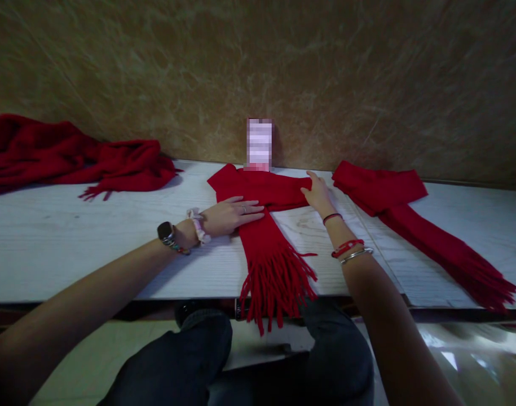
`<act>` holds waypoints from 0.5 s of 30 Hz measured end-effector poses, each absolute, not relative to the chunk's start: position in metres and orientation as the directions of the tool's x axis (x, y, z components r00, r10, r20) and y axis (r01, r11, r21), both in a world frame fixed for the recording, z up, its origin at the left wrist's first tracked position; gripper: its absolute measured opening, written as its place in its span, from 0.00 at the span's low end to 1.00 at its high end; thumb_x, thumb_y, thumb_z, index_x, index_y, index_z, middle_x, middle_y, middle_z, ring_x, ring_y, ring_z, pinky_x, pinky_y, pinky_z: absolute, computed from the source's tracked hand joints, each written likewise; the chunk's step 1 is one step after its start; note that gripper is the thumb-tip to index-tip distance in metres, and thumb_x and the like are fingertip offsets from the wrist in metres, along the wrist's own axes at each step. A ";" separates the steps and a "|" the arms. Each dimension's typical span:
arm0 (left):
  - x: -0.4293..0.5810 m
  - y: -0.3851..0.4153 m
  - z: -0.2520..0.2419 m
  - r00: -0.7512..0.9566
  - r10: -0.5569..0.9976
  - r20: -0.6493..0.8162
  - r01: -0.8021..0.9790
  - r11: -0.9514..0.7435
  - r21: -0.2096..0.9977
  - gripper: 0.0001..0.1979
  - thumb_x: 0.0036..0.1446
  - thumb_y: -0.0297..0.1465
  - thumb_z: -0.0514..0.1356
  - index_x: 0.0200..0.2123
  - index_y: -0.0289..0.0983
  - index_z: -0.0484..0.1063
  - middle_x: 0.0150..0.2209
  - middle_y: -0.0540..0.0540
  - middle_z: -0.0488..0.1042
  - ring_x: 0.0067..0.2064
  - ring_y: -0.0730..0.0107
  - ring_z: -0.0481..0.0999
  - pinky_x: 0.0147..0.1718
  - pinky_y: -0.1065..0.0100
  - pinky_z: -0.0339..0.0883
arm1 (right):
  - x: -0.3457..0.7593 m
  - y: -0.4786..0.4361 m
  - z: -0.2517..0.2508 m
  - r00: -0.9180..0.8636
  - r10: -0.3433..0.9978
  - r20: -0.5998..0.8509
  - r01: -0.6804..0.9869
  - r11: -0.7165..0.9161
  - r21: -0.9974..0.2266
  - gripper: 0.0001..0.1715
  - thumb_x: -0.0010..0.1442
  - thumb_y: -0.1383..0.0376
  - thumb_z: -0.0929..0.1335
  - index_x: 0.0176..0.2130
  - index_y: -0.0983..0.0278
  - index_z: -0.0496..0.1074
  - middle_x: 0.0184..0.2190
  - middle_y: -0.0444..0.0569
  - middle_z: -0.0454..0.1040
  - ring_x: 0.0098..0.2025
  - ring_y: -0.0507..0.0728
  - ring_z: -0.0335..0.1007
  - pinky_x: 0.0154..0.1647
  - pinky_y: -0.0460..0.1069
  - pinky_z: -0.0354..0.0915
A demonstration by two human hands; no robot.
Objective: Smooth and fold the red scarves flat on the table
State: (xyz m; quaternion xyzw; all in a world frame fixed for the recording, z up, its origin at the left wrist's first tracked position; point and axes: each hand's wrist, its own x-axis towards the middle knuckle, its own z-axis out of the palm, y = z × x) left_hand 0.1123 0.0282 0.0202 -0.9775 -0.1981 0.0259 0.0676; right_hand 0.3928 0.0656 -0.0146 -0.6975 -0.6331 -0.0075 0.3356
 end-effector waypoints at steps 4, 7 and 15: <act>0.110 0.029 0.023 0.931 0.361 -0.051 0.349 -0.923 -0.163 0.28 0.52 0.18 0.51 0.57 0.39 0.59 0.59 0.47 0.59 0.63 0.61 0.49 0.57 0.55 0.50 | 0.397 0.067 -0.012 0.244 0.857 0.454 0.881 0.000 -0.474 0.30 0.46 0.70 0.67 0.51 0.65 0.65 0.43 0.56 0.70 0.45 0.61 0.66 0.50 0.58 0.61; 0.101 0.027 0.030 0.934 0.348 -0.084 0.333 -0.930 -0.153 0.28 0.50 0.18 0.52 0.55 0.41 0.62 0.58 0.49 0.61 0.63 0.60 0.48 0.58 0.55 0.48 | 0.399 0.067 -0.009 0.274 0.831 0.484 0.885 -0.022 -0.464 0.29 0.45 0.71 0.68 0.49 0.68 0.66 0.42 0.57 0.70 0.44 0.61 0.66 0.50 0.58 0.60; 0.080 0.036 0.033 0.951 0.282 -0.129 0.294 -0.951 0.094 0.40 0.37 0.14 0.47 0.56 0.44 0.61 0.60 0.56 0.56 0.65 0.64 0.39 0.60 0.56 0.44 | 0.402 0.068 -0.011 0.231 0.831 0.505 0.909 0.001 -0.417 0.25 0.48 0.70 0.66 0.48 0.69 0.67 0.42 0.59 0.69 0.47 0.64 0.64 0.51 0.60 0.60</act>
